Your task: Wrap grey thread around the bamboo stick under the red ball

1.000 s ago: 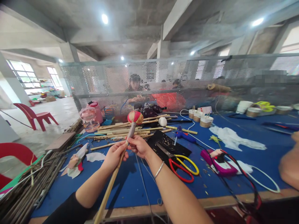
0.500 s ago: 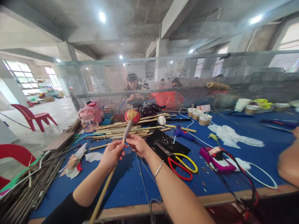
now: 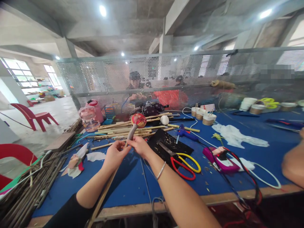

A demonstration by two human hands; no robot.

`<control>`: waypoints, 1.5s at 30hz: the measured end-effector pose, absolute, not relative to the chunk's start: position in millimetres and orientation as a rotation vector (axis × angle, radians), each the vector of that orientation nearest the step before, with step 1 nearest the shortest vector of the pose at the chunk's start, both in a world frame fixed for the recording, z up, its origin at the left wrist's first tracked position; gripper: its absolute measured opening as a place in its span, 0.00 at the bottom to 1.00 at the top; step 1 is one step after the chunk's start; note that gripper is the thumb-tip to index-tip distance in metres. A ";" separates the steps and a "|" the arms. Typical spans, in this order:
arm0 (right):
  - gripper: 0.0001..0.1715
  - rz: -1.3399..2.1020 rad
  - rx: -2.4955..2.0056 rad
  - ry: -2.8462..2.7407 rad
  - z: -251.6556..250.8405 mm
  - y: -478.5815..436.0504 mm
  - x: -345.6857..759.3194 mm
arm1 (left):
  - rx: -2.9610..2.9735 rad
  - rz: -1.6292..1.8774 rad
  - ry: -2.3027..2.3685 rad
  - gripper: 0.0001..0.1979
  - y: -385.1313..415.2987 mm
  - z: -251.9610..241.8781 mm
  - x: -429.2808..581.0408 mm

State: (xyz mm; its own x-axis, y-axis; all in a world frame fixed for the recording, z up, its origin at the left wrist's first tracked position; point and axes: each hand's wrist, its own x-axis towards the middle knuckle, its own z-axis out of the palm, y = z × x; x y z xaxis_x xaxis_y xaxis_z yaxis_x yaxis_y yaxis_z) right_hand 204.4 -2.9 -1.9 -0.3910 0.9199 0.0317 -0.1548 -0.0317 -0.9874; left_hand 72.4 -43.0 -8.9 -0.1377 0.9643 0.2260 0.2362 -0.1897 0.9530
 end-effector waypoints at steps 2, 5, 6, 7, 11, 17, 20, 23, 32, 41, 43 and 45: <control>0.19 1.569 -0.849 -1.380 -4.5 -1.3 204.2 | 1.457 1.290 1.426 0.14 -41.2 -10.1 70.8; 0.18 1.654 -0.769 -1.365 -7.1 1.3 207.8 | 1.330 1.213 1.342 0.16 -39.0 -8.8 70.3; 0.18 1.691 -0.742 -1.355 -7.0 1.9 209.7 | 1.276 1.214 1.286 0.17 -38.7 -7.7 70.8; 0.18 1.723 -0.720 -1.342 -6.4 2.3 211.5 | 1.226 1.220 1.218 0.17 -38.8 -6.5 71.5; 0.19 1.784 -0.655 -1.273 -1.6 1.2 215.3 | 1.118 1.220 0.978 0.20 -41.3 -2.0 74.7; 0.19 1.651 -0.762 -1.252 -2.9 0.5 210.5 | 1.163 1.160 1.080 0.22 -46.1 -1.9 75.9; 0.19 1.595 -0.823 -1.253 -5.4 1.7 207.9 | 1.238 1.211 1.250 0.20 -46.4 -3.7 75.9; 0.19 1.632 -0.771 -1.259 -3.9 1.3 208.3 | 1.256 1.217 1.236 0.19 -46.0 -4.1 76.0; 0.20 1.725 -0.669 -1.252 2.3 -1.4 214.7 | 1.138 1.079 0.923 0.21 -48.1 -0.9 75.1; 0.21 1.596 -0.917 -1.301 -10.0 3.7 205.0 | 1.595 1.253 1.467 0.16 -40.7 -10.3 69.4; 0.21 1.566 -0.926 -1.328 -9.7 3.7 205.0 | 1.561 1.178 1.455 0.17 -40.4 -9.7 69.2; 0.21 1.581 -0.896 -1.331 -7.6 3.3 206.3 | 1.464 1.153 1.384 0.18 -41.7 -6.2 70.6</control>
